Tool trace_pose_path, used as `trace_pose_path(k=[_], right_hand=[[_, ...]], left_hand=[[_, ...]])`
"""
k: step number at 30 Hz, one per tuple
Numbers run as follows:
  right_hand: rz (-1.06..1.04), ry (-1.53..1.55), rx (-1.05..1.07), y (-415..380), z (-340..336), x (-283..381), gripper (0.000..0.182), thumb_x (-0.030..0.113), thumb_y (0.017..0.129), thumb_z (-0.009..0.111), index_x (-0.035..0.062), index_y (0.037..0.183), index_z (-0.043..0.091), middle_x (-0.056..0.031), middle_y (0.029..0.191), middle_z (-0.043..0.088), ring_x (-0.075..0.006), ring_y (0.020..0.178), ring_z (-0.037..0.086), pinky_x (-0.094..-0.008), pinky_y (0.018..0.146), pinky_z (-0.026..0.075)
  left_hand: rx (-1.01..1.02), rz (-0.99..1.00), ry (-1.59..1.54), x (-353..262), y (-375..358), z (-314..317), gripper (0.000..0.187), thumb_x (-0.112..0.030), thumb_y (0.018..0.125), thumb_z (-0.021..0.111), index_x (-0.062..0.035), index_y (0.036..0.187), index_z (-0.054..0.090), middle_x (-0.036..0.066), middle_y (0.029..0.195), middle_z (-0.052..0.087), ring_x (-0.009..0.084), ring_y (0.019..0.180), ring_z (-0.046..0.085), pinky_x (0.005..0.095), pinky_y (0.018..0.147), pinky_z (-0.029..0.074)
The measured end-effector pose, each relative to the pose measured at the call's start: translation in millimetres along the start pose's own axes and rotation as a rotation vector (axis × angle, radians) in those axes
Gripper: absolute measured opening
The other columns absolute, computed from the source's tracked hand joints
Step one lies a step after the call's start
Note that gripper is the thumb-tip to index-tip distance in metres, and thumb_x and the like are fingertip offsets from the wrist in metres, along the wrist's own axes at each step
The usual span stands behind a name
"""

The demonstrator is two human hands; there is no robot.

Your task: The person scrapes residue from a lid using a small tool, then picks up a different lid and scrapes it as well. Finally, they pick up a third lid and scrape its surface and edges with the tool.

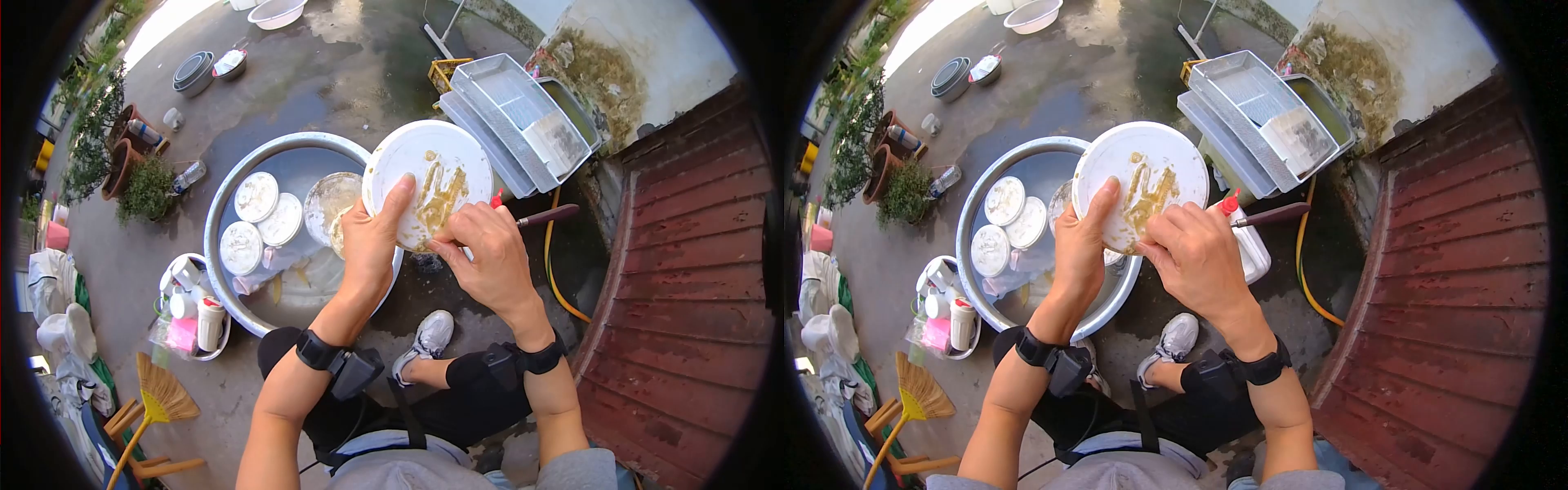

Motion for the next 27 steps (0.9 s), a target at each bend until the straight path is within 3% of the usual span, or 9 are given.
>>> trace_pose_path(k=[6,10,27], right_hand=[[0.095,-0.073,-0.039,-2.2,-18.7,-16.0,0.016,0.012,0.075,0.073,0.0087,0.075,0.057,-0.0037,0.074,0.058,-0.0250,0.072,0.056,-0.0377,0.068,0.037],[-0.007,-0.016,-0.012,-2.1,-4.3,-2.6,0.017,0.013,0.075,0.073,0.0085,0.075,0.057,-0.0039,0.074,0.057,-0.0247,0.073,0.056,-0.0379,0.068,0.038],[0.022,-0.049,-0.024,-2.0,-14.2,-13.3,0.018,0.013,0.075,0.073,0.0087,0.075,0.056,-0.0038,0.072,0.056,-0.0252,0.073,0.055,-0.0382,0.066,0.037]], left_hand=[[-0.004,-0.014,-0.010,-0.1,2.7,-2.2,0.039,-0.024,0.090,0.068,0.0008,0.119,0.059,0.008,0.109,0.066,0.0123,0.095,0.063,0.0273,0.082,0.051],[0.007,-0.019,-0.032,-2.3,-1.6,0.6,0.037,-0.021,0.089,0.069,0.0019,0.117,0.061,0.009,0.108,0.067,0.0124,0.094,0.064,0.0267,0.082,0.052],[-0.014,-0.002,-0.056,-5.7,1.6,-4.0,0.035,-0.018,0.089,0.070,0.0040,0.115,0.062,0.010,0.108,0.068,0.0118,0.094,0.064,0.0260,0.082,0.052]])
Point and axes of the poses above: each hand's wrist, its own y-axis towards the middle knuckle, its own z-axis out of the palm, x = y × z, the point moved 1 cm from there along y, towards the middle knuckle
